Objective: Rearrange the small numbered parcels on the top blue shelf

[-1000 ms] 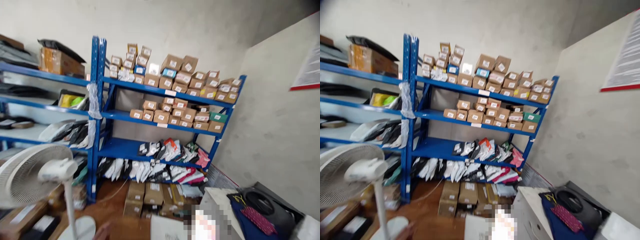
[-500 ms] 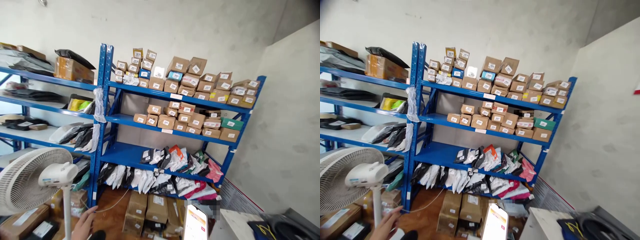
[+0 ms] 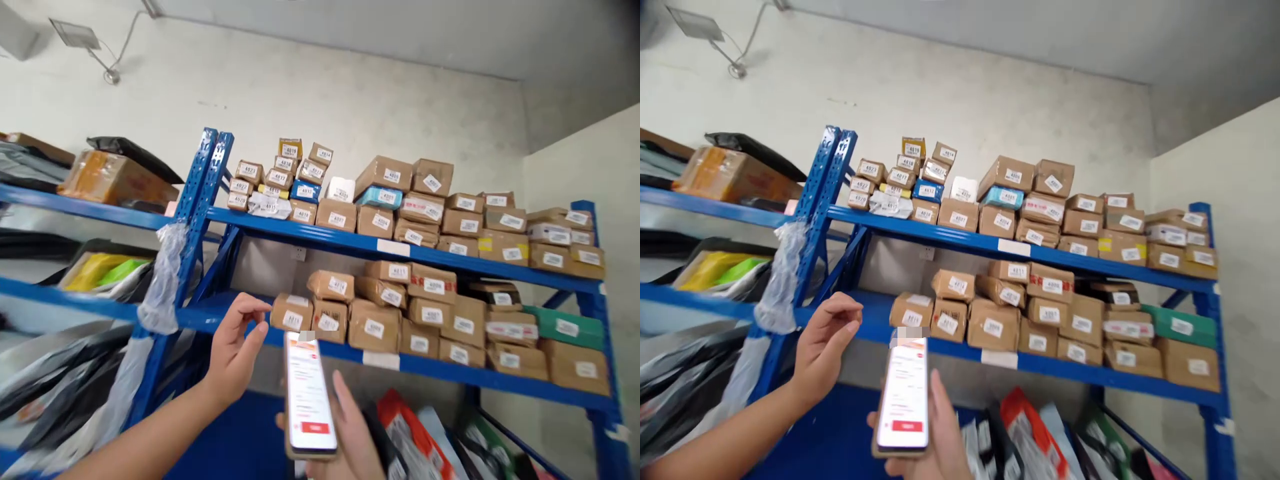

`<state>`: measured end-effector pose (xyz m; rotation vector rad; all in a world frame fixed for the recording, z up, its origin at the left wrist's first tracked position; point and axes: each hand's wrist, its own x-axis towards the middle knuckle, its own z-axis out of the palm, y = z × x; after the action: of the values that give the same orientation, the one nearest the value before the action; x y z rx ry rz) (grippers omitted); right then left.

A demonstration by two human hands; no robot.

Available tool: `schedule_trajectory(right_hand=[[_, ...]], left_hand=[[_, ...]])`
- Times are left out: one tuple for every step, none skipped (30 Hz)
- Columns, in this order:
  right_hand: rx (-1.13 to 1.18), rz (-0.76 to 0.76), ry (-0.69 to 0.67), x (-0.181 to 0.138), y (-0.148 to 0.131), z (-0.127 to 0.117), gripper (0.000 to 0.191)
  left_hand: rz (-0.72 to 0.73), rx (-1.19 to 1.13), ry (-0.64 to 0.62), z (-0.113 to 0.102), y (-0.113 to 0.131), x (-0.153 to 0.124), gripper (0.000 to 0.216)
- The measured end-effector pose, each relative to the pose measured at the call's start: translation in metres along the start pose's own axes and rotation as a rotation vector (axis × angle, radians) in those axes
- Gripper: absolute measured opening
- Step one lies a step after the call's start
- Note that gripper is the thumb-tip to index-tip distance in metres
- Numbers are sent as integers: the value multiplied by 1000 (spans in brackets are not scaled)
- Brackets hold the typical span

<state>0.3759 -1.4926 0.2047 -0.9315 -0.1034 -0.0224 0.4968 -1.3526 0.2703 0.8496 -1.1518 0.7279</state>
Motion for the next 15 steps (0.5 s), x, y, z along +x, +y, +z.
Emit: schedule_trajectory(right_hand=[[59, 30, -68, 44, -12, 10, 77], [98, 45, -56, 86, -20, 19, 74], [142, 12, -10, 125, -27, 28, 66], [202, -26, 70, 159, -31, 34, 61], [245, -24, 133, 190, -34, 39, 58], [256, -7, 170, 216, -35, 41, 58], [270, -1, 204, 238, -35, 42, 57], [274, 8, 233, 255, -34, 40, 57], [273, 11, 264, 270, -33, 36, 56], [270, 5, 314, 281, -32, 31, 55], [242, -4, 369, 289, -32, 25, 52], [143, -14, 405, 296, -33, 18, 49], [-15, -28, 412, 301, -36, 10, 45], [-204, -43, 390, 304, -40, 4, 40], [-396, -53, 345, 306, -46, -2, 32]], left_hand=[[66, -1, -41, 2, -20, 21, 12], [104, 11, -84, 2, -41, 40, 13], [124, 35, -126, 1, -63, 57, 13], [132, 62, -167, -1, -85, 73, 14], [128, 88, -202, -4, -106, 87, 14], [117, 111, -224, -8, -126, 101, 13], [102, 127, -230, -12, -144, 113, 13], [83, 136, -227, -16, -160, 123, 12], [63, 140, -220, -20, -174, 132, 12], [47, 136, -217, -24, -187, 138, 12], [35, 131, -220, -28, -198, 143, 12], [28, 124, -228, -31, -207, 146, 12], [27, 118, -239, -34, -216, 147, 12], [31, 116, -255, -37, -224, 146, 12], [30, 120, -280, -39, -232, 145, 12]])
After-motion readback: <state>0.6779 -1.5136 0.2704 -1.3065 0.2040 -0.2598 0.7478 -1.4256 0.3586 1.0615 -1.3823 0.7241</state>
